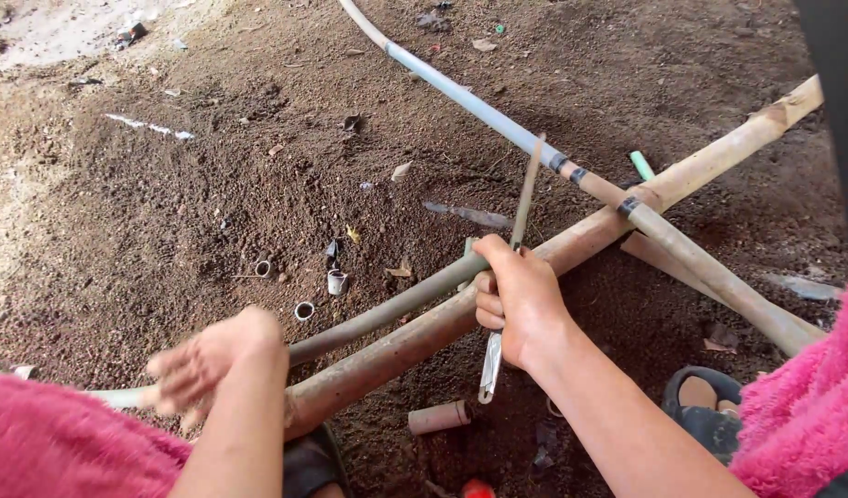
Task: The person kneels on bare soil and cuts a section of plastic irrigation pipe with a knife, then fits the cut pipe piece onto a longer pipe and presses pipe fittings together by hand. They wrap tape around a joint and attach an elbow fitting to assemble the drip line.
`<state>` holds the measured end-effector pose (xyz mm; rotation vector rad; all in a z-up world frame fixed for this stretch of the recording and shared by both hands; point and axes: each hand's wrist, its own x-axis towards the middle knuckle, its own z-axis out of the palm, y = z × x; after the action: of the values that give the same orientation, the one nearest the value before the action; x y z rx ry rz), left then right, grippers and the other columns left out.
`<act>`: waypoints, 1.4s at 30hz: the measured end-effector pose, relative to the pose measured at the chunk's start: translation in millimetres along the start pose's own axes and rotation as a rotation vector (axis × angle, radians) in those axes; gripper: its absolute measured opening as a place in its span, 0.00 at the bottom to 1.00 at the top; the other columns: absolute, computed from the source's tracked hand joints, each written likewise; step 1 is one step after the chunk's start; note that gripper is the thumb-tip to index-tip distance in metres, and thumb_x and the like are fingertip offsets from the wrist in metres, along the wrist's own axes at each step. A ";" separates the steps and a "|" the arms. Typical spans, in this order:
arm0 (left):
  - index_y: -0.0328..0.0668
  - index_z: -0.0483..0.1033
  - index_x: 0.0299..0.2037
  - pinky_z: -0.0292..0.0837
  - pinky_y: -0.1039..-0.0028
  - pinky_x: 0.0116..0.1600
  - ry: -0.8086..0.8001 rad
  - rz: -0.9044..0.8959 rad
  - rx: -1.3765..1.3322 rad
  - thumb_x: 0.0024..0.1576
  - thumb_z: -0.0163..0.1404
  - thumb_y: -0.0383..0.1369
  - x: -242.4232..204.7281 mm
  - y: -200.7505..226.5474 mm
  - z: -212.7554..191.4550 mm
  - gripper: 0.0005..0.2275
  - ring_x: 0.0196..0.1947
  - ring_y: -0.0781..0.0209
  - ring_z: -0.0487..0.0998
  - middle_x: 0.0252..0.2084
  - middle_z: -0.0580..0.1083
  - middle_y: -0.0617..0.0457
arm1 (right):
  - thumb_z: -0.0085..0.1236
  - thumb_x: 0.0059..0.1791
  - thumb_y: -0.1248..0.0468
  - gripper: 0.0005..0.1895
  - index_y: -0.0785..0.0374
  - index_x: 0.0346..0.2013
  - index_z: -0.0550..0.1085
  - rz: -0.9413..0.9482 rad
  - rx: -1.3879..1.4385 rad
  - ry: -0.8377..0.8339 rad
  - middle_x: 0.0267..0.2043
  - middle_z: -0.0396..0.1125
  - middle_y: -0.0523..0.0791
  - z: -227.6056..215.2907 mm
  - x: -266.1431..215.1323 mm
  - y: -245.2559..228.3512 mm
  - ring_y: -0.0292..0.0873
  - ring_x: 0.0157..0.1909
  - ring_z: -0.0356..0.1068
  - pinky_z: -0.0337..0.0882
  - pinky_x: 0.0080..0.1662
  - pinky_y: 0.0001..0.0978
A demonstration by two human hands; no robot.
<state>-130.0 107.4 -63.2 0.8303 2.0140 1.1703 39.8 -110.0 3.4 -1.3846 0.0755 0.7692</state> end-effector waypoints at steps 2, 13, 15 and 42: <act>0.38 0.66 0.71 0.33 0.36 0.76 0.079 -0.186 -0.472 0.65 0.44 0.40 15.8 -17.5 -9.3 0.25 0.67 0.45 0.55 0.62 0.62 0.35 | 0.61 0.51 0.55 0.16 0.55 0.37 0.62 -0.053 -0.014 0.020 0.19 0.46 0.37 -2.7 0.0 -5.3 0.31 0.13 0.43 0.44 0.18 0.24; 0.46 0.51 0.66 0.83 0.59 0.26 -0.003 -0.511 -0.777 0.64 0.39 0.27 122.9 -85.8 62.5 0.20 0.21 0.57 0.76 0.55 0.67 0.52 | 0.59 0.47 0.62 0.10 0.56 0.26 0.66 -0.389 -0.030 0.185 0.17 0.41 0.37 2.7 -26.8 -31.1 0.31 0.14 0.42 0.44 0.19 0.29; 0.44 0.48 0.70 0.88 0.69 0.19 -0.038 -0.418 -0.705 0.62 0.46 0.22 107.2 -76.8 69.4 0.28 0.15 0.64 0.79 0.58 0.68 0.44 | 0.58 0.46 0.62 0.11 0.56 0.24 0.65 -0.445 0.036 0.265 0.18 0.38 0.38 0.9 -38.7 -34.8 0.31 0.16 0.40 0.41 0.21 0.31; 0.20 0.64 0.54 0.92 0.70 0.55 -1.040 -0.508 -0.543 0.74 0.37 0.32 -147.9 31.9 119.1 0.14 0.41 0.54 0.84 0.45 0.74 0.42 | 0.43 0.54 0.56 0.09 0.56 0.38 0.69 -0.780 0.114 0.570 0.21 0.54 0.36 -103.1 -26.8 -66.6 0.29 0.19 0.44 0.47 0.20 0.24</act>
<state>56.4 61.7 -47.6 0.4381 0.8939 0.6852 94.1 -213.5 49.7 -1.3400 0.0167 -0.2809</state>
